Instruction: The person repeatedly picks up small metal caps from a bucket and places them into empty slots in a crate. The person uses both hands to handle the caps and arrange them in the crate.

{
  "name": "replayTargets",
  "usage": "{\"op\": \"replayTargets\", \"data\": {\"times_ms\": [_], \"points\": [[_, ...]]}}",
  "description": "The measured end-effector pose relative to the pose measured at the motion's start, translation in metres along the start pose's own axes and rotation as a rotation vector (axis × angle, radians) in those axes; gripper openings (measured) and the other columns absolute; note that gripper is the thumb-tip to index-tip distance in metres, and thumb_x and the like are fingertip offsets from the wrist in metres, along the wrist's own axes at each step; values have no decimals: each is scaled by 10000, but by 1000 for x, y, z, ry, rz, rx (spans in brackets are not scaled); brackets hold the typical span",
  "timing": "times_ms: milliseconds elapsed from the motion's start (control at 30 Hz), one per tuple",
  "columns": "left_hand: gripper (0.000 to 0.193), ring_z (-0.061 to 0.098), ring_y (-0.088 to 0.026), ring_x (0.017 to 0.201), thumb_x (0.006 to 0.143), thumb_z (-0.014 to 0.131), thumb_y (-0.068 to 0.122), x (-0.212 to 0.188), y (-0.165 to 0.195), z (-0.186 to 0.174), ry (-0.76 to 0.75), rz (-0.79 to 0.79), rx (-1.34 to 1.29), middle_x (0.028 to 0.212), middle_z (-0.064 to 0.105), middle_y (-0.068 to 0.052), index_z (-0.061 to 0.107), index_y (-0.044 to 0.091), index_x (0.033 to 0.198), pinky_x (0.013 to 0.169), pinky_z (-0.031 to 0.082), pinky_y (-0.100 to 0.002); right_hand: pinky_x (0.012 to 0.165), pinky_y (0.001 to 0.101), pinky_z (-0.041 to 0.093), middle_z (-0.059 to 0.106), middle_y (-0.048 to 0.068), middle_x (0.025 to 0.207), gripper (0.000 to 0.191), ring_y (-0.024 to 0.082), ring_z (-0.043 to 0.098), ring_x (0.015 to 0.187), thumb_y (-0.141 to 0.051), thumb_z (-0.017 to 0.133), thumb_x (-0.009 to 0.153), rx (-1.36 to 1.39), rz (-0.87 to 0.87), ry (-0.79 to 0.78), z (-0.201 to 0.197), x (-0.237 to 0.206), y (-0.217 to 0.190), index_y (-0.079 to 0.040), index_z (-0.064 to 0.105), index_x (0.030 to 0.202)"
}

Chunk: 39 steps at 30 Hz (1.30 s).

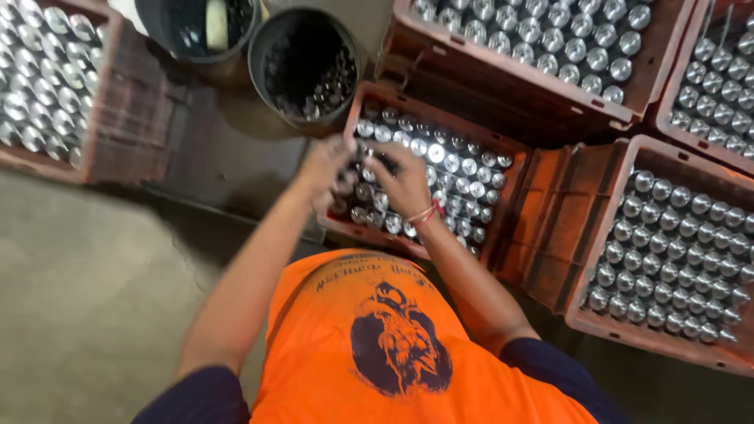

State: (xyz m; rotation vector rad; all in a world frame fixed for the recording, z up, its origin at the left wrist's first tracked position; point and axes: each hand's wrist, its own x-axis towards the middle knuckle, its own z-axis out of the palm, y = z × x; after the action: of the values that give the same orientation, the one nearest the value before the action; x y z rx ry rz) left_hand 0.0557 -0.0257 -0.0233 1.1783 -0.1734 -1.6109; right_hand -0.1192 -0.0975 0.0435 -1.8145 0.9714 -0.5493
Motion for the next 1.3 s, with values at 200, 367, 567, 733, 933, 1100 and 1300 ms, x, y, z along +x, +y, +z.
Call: {"op": "replayTargets", "data": {"times_ms": [200, 367, 567, 733, 933, 1100, 1300], "points": [[176, 483, -68, 592, 1059, 555, 285, -20, -30, -11, -88, -147, -4, 843, 560, 15, 591, 128, 1128, 426, 337, -185, 811, 313, 555, 772, 62, 1010, 238, 174, 710, 902, -256, 782, 904, -63, 23, -28, 22, -13, 14, -116, 807, 1095], [180, 503, -92, 598, 1053, 542, 286, -12, -18, -22, -178, -165, -30, 856, 595, -26, 577, 118, 1108, 422, 340, -197, 858, 314, 554, 773, 76, 1021, 190, 190, 714, 949, -184, 729, 950, -40, -23, 8, 35, -19, 14, -87, 796, 1099], [176, 502, -85, 549, 1024, 551, 304, -14, -5, -21, -219, -238, 56, 804, 597, 6, 595, 147, 1092, 392, 309, -199, 639, 316, 591, 779, 61, 863, 211, 168, 718, 705, -248, 731, 920, 3, 397, 213, 30, -8, 13, -94, 797, 1048], [261, 470, -56, 514, 1039, 594, 327, -36, -26, -39, -368, -267, 24, 804, 603, 0, 602, 66, 1020, 368, 277, -184, 635, 341, 580, 779, 93, 836, 206, 166, 718, 654, -258, 784, 902, -324, 354, 255, 11, 10, 38, -105, 797, 1039], [239, 479, -36, 510, 1009, 627, 290, -53, -20, -49, -295, -238, 138, 761, 613, -6, 647, 57, 957, 380, 323, -184, 755, 421, 588, 745, 151, 933, 88, 342, 722, 838, -111, 757, 893, -535, -306, 302, 17, 74, 57, -52, 769, 957], [259, 537, -27, 547, 1001, 654, 312, -56, -17, -50, -234, -137, 342, 745, 644, 9, 661, 64, 926, 454, 413, -186, 735, 479, 555, 715, 150, 910, 94, 382, 686, 813, -90, 673, 926, -688, -319, 208, 30, 100, 59, -61, 759, 949], [286, 537, -27, 553, 1020, 628, 344, -49, -28, -52, -244, -78, 414, 731, 634, 31, 691, 74, 949, 490, 451, -186, 850, 468, 545, 684, 166, 1037, 205, 377, 663, 973, -17, 607, 894, -718, -365, 130, 35, 99, 60, -7, 740, 1050]]}}
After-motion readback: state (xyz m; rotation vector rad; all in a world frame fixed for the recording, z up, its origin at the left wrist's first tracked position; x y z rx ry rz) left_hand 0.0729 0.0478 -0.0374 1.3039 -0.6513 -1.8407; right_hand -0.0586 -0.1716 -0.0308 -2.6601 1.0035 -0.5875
